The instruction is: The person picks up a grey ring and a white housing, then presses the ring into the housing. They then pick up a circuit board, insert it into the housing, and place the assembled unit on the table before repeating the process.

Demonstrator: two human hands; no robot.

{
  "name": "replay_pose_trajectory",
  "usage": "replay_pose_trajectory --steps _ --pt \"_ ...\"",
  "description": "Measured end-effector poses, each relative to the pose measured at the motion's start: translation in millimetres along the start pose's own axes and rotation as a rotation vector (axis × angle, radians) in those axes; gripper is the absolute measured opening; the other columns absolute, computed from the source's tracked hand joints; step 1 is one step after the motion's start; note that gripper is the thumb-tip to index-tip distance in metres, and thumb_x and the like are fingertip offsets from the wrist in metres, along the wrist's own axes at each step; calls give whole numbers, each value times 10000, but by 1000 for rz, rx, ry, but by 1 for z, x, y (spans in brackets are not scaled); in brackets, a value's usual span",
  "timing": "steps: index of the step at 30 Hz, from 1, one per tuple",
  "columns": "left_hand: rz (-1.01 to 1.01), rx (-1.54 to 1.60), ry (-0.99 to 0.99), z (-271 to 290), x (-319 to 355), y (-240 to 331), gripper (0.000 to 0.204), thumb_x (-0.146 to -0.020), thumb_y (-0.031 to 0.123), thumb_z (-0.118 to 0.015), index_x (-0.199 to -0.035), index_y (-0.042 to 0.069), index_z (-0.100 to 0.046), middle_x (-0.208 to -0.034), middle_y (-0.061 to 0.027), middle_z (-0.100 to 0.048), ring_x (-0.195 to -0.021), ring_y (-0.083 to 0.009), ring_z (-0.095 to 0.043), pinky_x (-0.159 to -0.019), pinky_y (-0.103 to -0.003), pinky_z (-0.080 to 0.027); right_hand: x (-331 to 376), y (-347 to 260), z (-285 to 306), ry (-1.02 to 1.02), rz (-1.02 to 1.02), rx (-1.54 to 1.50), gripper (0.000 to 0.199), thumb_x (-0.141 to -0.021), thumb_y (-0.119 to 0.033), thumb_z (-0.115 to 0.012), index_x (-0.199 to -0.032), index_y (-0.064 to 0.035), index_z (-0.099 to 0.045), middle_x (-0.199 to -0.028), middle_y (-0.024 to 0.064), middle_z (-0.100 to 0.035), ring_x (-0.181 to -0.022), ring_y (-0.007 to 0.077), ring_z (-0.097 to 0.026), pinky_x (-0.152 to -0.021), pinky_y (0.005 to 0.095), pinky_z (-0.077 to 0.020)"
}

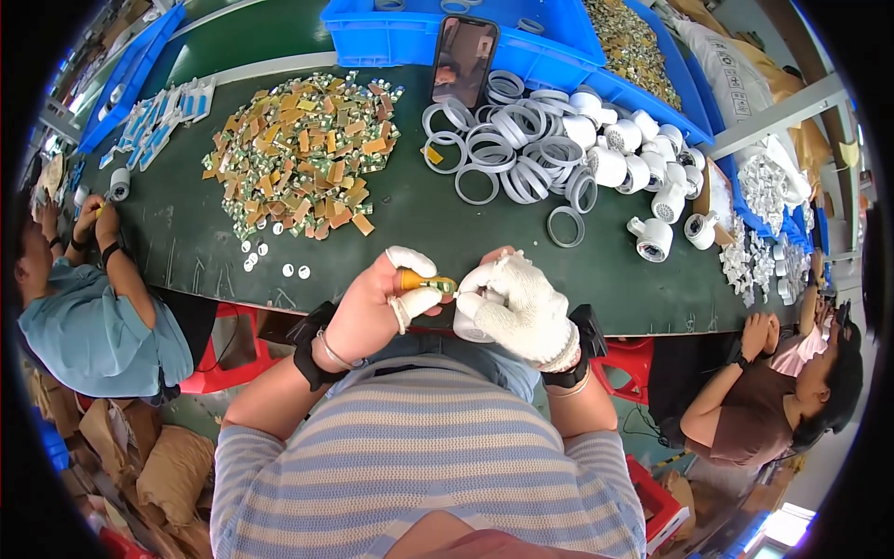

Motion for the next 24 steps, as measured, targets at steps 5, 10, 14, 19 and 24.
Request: replay_pose_trajectory --steps 5,10,14,19,24 --pt "-21 -328 -37 -5 9 7 241 -970 -8 -721 -1189 21 -624 -1130 -71 -720 -1001 -154 -714 -893 -304 -595 -5 -1 -4 -90 -23 26 105 -818 -72 -784 -891 -89 -711 -762 57 -640 -748 249 -627 -730 385 -472" --pt "-54 -508 -48 -14 15 18 273 -954 30 -761 -1194 24 -631 -1071 -53 -739 -985 -119 -709 -879 -280 -567 -4 1 -5 -56 15 -3 98 -806 -107 -797 -831 -115 -703 -750 43 -646 -711 252 -611 -712 394 -456" --pt "-38 -451 -11 -12 15 16 261 -937 39 -783 -1159 23 -647 -1041 -49 -751 -962 -113 -715 -864 -277 -564 -3 2 -6 -117 5 43 87 -809 -129 -797 -851 -122 -721 -749 33 -641 -736 247 -620 -722 376 -461" --pt "-78 -513 -15 -18 18 25 228 -936 47 -786 -1124 25 -659 -1048 -50 -758 -951 -121 -725 -840 -280 -572 -1 10 -13 -265 -21 -17 147 -811 -130 -838 -889 -79 -724 -863 69 -653 -862 246 -647 -750 355 -495" --pt "5 -305 -114 -20 15 15 239 -951 19 -760 -1150 26 -628 -1066 -83 -765 -987 -147 -744 -845 -284 -582 -1 18 -14 -252 -126 -138 102 -825 -150 -798 -876 -105 -721 -808 33 -650 -812 236 -639 -800 368 -489"
Point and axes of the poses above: each hand's wrist, its own x-axis away from the middle knuckle, its own z-axis out of the back of the hand, y = z × x, the point moved 10 cm from there along -x, towards the middle knuckle
